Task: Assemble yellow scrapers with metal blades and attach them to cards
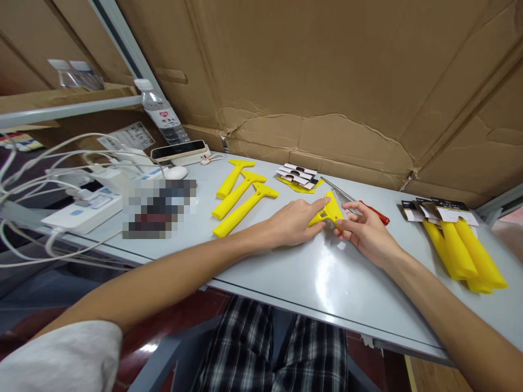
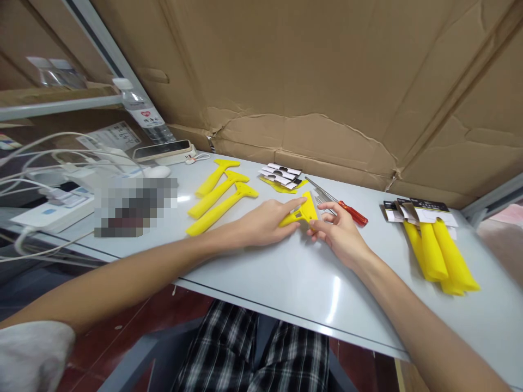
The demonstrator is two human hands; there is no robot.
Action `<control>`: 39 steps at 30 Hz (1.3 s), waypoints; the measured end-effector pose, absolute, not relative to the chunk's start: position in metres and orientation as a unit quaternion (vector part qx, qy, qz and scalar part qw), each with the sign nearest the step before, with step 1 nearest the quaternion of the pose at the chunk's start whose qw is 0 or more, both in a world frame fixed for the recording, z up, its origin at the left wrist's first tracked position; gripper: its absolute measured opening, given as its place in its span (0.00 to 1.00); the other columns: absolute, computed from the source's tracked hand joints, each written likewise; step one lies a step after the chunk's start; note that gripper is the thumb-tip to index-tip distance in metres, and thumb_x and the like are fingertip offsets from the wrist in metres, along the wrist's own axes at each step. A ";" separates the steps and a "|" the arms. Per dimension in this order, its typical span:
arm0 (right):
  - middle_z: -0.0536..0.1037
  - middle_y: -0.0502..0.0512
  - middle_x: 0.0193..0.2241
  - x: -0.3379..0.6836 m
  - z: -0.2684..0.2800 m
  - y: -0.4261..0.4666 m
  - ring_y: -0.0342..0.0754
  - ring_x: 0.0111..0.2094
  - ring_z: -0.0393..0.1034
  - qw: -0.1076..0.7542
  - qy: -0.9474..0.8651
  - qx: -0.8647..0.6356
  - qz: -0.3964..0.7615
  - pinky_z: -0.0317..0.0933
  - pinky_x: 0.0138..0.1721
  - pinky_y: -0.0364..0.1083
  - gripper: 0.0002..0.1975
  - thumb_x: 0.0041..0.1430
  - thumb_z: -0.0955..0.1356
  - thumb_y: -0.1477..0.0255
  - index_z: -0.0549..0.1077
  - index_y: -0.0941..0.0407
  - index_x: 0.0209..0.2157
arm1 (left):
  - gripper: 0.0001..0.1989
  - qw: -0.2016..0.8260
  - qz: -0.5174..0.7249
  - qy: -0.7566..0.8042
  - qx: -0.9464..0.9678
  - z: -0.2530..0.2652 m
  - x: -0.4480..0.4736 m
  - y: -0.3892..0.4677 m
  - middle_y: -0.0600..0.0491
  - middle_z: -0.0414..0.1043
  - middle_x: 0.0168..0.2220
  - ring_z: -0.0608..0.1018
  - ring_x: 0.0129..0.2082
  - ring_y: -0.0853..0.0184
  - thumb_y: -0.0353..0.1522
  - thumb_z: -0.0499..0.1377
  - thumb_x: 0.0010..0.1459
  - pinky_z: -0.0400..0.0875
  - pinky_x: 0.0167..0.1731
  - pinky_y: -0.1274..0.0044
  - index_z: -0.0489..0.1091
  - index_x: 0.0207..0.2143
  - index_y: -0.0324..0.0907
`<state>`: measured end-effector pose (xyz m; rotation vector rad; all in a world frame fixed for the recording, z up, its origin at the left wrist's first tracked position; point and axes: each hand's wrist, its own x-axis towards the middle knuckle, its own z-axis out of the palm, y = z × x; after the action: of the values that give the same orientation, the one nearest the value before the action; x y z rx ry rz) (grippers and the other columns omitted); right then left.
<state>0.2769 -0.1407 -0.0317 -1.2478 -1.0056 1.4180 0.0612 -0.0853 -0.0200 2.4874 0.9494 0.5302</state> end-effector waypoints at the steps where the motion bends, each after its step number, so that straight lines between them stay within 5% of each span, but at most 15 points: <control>1: 0.72 0.48 0.31 0.277 -0.032 -0.141 0.47 0.33 0.75 0.479 -0.412 -0.512 0.582 0.69 0.34 0.45 0.38 0.41 0.82 0.65 0.62 0.54 0.50 | 0.33 0.204 0.188 0.342 0.898 -0.020 0.061 -0.085 0.51 0.74 0.27 0.73 0.25 0.62 0.39 0.57 0.66 0.67 0.33 0.72 0.62 0.72 0.41; 16: 0.76 0.55 0.36 0.273 -0.030 -0.140 0.50 0.33 0.77 0.480 -0.391 -0.527 0.582 0.70 0.34 0.45 0.34 0.47 0.79 0.59 0.63 0.54 0.50 | 0.31 0.124 0.159 0.343 0.918 -0.021 0.062 -0.087 0.46 0.78 0.33 0.77 0.31 0.58 0.35 0.54 0.67 0.67 0.35 0.71 0.61 0.72 0.39; 39: 0.72 0.48 0.29 0.276 -0.034 -0.141 0.48 0.32 0.76 0.475 -0.416 -0.515 0.579 0.69 0.32 0.43 0.35 0.45 0.80 0.65 0.61 0.54 0.49 | 0.29 0.089 0.138 0.336 0.927 -0.018 0.062 -0.088 0.47 0.80 0.34 0.79 0.31 0.59 0.38 0.53 0.70 0.66 0.32 0.72 0.63 0.70 0.40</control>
<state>0.2761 -0.1406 -0.0337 -1.2605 -1.0178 1.4166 0.0625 -0.0883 -0.0184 2.7590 1.0003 0.4112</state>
